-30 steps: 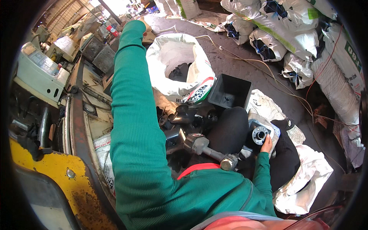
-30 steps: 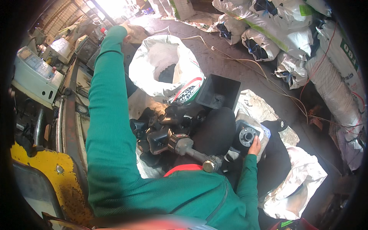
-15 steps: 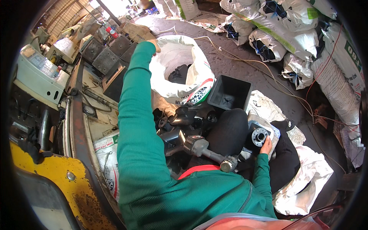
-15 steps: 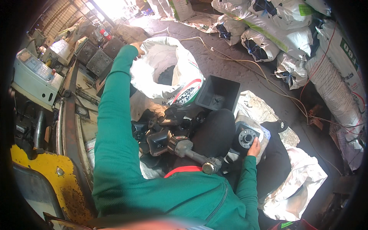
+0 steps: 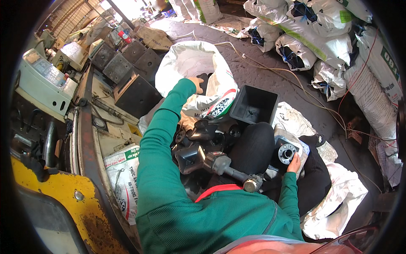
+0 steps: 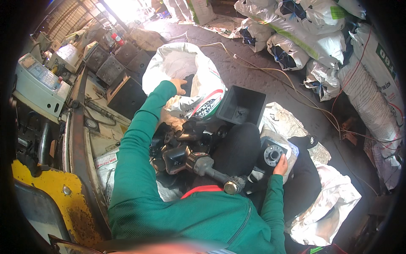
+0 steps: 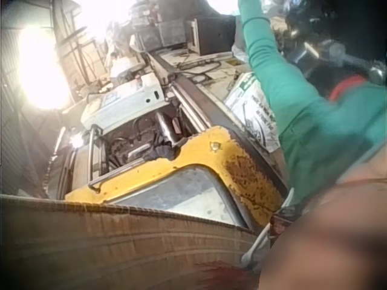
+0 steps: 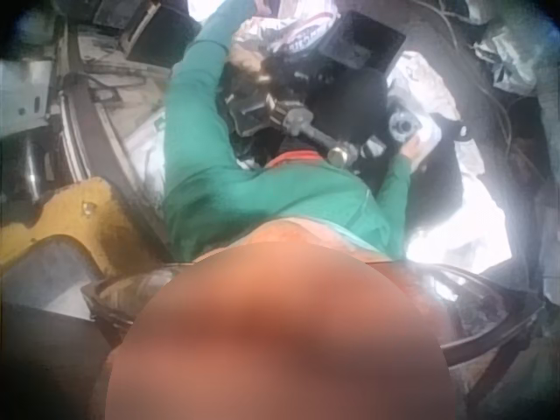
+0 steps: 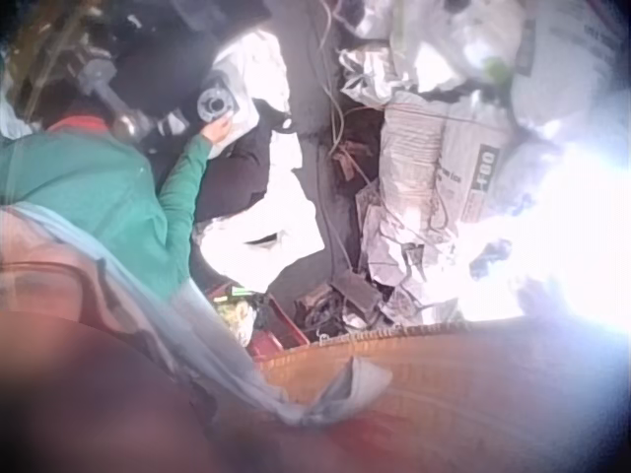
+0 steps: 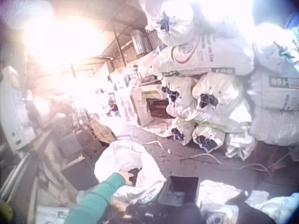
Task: The person uses a cordless drill to fasten screws into a black plastic housing component. They repeatedly insert screws, drive them with the drill, and reposition the part on a cushioned surface. The person also briefly reaches toward the camera during the task.
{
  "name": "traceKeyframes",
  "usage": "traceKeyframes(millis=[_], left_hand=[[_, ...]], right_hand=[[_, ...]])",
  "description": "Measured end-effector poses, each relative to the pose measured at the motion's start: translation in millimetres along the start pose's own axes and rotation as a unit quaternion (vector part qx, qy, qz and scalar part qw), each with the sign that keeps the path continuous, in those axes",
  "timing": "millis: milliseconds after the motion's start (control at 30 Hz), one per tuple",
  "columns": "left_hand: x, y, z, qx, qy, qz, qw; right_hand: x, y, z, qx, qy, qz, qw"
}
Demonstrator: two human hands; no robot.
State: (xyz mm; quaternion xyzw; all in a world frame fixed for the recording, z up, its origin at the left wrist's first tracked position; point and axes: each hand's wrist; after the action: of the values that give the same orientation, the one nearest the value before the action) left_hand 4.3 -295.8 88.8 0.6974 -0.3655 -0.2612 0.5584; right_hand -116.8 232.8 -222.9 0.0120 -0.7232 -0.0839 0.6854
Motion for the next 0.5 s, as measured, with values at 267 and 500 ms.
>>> traceKeyframes(millis=[267, 500], left_hand=[[-10, -19, -11, 0.005, -0.002, 0.028, 1.000], [-9, -34, -18, 0.001, -0.006, 0.017, 1.000]], right_hand=[[-6, 2, 2, 0.012, -0.005, -0.004, 1.000], [-5, 5, -4, 0.007, -0.003, 0.001, 1.000]])
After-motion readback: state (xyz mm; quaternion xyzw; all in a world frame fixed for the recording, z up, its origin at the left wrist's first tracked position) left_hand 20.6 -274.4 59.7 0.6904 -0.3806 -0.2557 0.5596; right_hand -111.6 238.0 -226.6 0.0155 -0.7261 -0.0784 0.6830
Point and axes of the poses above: each hand's wrist, its own z-axis towards the middle knuckle, its own y-axis out of the back of the hand, x = y × z, and after that the axes turned 9 degrees about -x, right-handed
